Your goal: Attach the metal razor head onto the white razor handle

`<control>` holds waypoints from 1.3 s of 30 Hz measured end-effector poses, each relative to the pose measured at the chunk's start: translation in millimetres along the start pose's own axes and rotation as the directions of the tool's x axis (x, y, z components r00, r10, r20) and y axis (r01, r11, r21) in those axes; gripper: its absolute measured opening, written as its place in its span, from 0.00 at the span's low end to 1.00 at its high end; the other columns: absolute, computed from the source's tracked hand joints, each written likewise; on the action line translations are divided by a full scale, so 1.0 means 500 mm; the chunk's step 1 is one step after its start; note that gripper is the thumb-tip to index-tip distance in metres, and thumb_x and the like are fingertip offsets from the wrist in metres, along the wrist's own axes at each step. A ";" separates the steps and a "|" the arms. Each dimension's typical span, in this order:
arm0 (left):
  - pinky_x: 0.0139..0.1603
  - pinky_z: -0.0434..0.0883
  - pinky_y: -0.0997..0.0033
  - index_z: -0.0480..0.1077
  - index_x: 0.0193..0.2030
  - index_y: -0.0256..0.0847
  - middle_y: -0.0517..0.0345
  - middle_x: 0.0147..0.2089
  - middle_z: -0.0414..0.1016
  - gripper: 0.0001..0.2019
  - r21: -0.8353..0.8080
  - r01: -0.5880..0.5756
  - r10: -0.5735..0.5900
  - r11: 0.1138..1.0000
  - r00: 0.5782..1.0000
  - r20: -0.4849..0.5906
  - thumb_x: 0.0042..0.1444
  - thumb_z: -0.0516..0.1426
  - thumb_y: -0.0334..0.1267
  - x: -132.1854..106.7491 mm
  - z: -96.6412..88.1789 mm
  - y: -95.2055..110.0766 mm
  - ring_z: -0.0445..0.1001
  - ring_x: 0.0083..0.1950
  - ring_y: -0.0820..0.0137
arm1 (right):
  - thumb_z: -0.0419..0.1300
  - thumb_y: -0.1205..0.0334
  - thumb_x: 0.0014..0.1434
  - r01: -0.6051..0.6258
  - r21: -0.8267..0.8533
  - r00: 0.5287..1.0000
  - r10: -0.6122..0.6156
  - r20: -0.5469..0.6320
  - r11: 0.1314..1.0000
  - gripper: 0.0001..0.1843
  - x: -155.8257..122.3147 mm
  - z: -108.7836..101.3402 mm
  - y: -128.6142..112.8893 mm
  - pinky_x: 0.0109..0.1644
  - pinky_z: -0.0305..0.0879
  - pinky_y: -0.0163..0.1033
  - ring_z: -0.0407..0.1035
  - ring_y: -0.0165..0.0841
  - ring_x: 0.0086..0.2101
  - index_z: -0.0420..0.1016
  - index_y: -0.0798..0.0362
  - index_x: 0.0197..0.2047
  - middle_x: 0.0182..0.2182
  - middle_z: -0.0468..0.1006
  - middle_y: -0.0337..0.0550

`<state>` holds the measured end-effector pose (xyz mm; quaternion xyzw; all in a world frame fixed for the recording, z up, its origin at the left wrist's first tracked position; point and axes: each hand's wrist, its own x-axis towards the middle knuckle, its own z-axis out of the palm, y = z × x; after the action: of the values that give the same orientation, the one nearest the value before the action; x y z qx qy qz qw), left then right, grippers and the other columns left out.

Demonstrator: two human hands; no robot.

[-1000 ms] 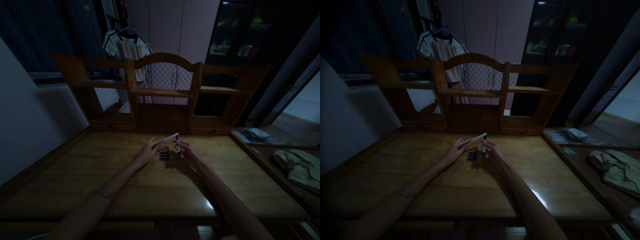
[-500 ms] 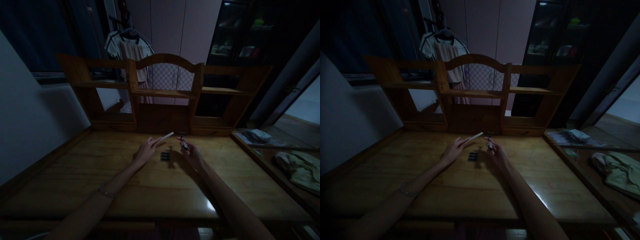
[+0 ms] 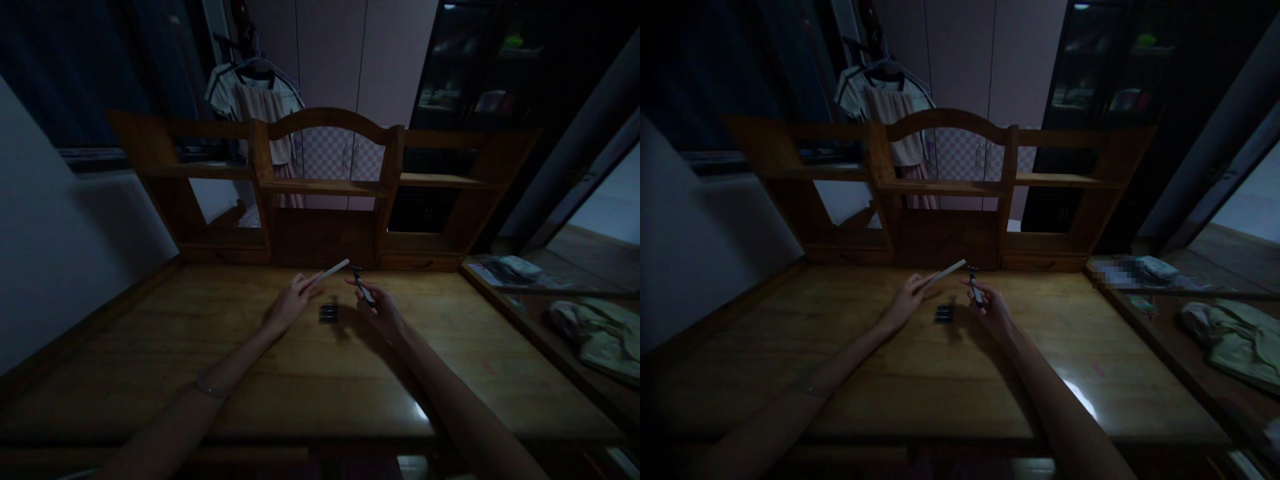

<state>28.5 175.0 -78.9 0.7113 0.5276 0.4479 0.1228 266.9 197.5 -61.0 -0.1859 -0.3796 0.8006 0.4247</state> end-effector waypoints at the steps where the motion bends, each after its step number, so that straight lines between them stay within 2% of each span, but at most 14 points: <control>1: 0.49 0.65 0.70 0.65 0.60 0.49 0.56 0.42 0.68 0.19 -0.023 0.006 -0.006 1.000 1.000 -0.018 0.64 0.49 0.44 0.002 -0.002 -0.002 0.69 0.43 0.70 | 0.57 0.62 0.57 -0.011 0.002 1.000 0.011 0.010 1.000 0.15 0.000 0.000 0.001 0.15 0.47 0.29 0.48 0.20 0.14 0.75 0.59 0.46 0.21 0.67 0.34; 4: 0.55 0.64 0.68 0.67 0.59 0.45 0.54 0.48 0.71 0.19 -0.175 -0.013 0.016 0.985 1.000 0.016 0.64 0.49 0.43 0.007 -0.008 0.003 0.70 0.49 0.68 | 0.56 0.62 0.58 -0.016 0.009 0.999 0.016 0.043 1.000 0.15 -0.004 0.003 0.000 0.16 0.48 0.29 0.49 0.20 0.14 0.74 0.58 0.47 0.22 0.67 0.35; 8: 0.57 0.64 0.66 0.69 0.57 0.40 0.53 0.54 0.73 0.19 -0.352 0.037 0.003 0.935 0.994 0.114 0.63 0.50 0.44 0.007 -0.008 0.013 0.70 0.54 0.65 | 0.56 0.62 0.58 -0.013 0.010 0.999 0.012 0.047 1.000 0.16 -0.012 0.007 -0.011 0.18 0.50 0.29 0.49 0.21 0.15 0.73 0.59 0.48 0.20 0.64 0.33; 15: 0.58 0.64 0.65 0.71 0.54 0.39 0.53 0.54 0.73 0.18 -0.268 0.048 -0.030 0.962 0.997 0.072 0.63 0.50 0.42 0.006 -0.005 0.016 0.70 0.56 0.65 | 0.56 0.63 0.57 -0.022 -0.005 0.999 0.022 -0.025 1.000 0.15 -0.009 -0.001 -0.020 0.18 0.49 0.29 0.48 0.22 0.16 0.73 0.59 0.47 0.18 0.61 0.32; 20: 0.57 0.66 0.66 0.71 0.55 0.41 0.54 0.54 0.73 0.18 -0.234 0.023 0.005 0.972 0.993 0.116 0.64 0.49 0.43 0.000 -0.005 0.030 0.71 0.55 0.65 | 0.56 0.62 0.57 -0.042 -0.015 0.999 0.041 -0.012 0.999 0.16 -0.004 -0.006 -0.016 0.19 0.48 0.30 0.46 0.23 0.15 0.73 0.59 0.47 0.16 0.57 0.31; 22: 0.56 0.67 0.65 0.73 0.52 0.43 0.55 0.52 0.75 0.17 -0.124 0.038 -0.032 0.992 0.998 0.057 0.63 0.50 0.44 0.000 -0.002 0.019 0.72 0.53 0.64 | 0.57 0.61 0.58 -0.029 -0.029 1.000 0.029 -0.005 0.999 0.16 -0.003 -0.006 -0.013 0.19 0.46 0.30 0.45 0.22 0.15 0.73 0.59 0.48 0.16 0.57 0.30; 25: 0.53 0.68 0.64 0.73 0.52 0.43 0.54 0.50 0.76 0.17 -0.014 0.130 -0.130 0.991 0.989 -0.065 0.63 0.50 0.44 0.004 -0.003 -0.011 0.73 0.50 0.63 | 0.58 0.60 0.58 -0.012 -0.072 1.000 0.011 -0.016 0.997 0.17 -0.001 -0.006 -0.007 0.18 0.45 0.30 0.45 0.22 0.15 0.74 0.60 0.48 0.14 0.56 0.29; 28: 0.54 0.68 0.65 0.72 0.53 0.40 0.53 0.51 0.75 0.18 -0.104 0.134 -0.145 0.986 0.983 -0.113 0.63 0.50 0.44 0.008 -0.011 -0.027 0.73 0.52 0.64 | 0.60 0.59 0.57 -0.016 -0.093 0.999 0.012 -0.036 0.996 0.17 0.000 -0.005 -0.003 0.19 0.45 0.30 0.46 0.22 0.15 0.74 0.58 0.47 0.14 0.57 0.29; 31: 0.56 0.67 0.67 0.71 0.54 0.39 0.53 0.53 0.74 0.18 -0.198 0.039 -0.052 0.979 0.997 -0.062 0.63 0.50 0.44 0.006 -0.014 -0.021 0.72 0.54 0.66 | 0.61 0.58 0.56 -0.012 -0.099 0.999 0.008 -0.046 0.995 0.18 0.000 -0.004 -0.002 0.19 0.45 0.31 0.47 0.22 0.15 0.74 0.57 0.48 0.16 0.59 0.30; 33: 0.56 0.66 0.67 0.72 0.54 0.40 0.55 0.53 0.74 0.18 -0.194 0.011 -0.016 0.981 1.000 -0.023 0.63 0.50 0.45 0.004 -0.012 -0.014 0.71 0.54 0.66 | 0.61 0.58 0.56 -0.013 -0.106 0.999 0.008 -0.046 0.994 0.18 0.000 -0.003 -0.002 0.19 0.45 0.31 0.47 0.22 0.15 0.74 0.56 0.48 0.16 0.60 0.30; 37: 0.54 0.68 0.66 0.72 0.53 0.41 0.54 0.51 0.75 0.18 -0.138 0.089 -0.098 0.986 0.994 -0.058 0.63 0.50 0.45 0.007 -0.017 -0.016 0.73 0.52 0.65 | 0.61 0.57 0.56 0.000 -0.130 0.999 -0.005 -0.042 0.991 0.19 -0.004 0.003 -0.004 0.19 0.45 0.31 0.47 0.22 0.15 0.74 0.56 0.49 0.16 0.60 0.31; 39: 0.53 0.68 0.67 0.71 0.54 0.39 0.53 0.51 0.75 0.19 -0.167 0.068 -0.082 0.984 0.994 -0.078 0.63 0.50 0.45 0.008 -0.024 -0.016 0.73 0.52 0.65 | 0.60 0.57 0.57 0.010 -0.143 1.000 -0.014 -0.027 0.990 0.18 -0.007 0.008 -0.006 0.19 0.45 0.31 0.46 0.22 0.16 0.74 0.56 0.49 0.16 0.60 0.31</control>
<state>14.2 178.3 -75.4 0.6588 0.5202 0.5145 0.1754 268.0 194.0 -56.3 -0.2246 -0.4310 0.7662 0.4205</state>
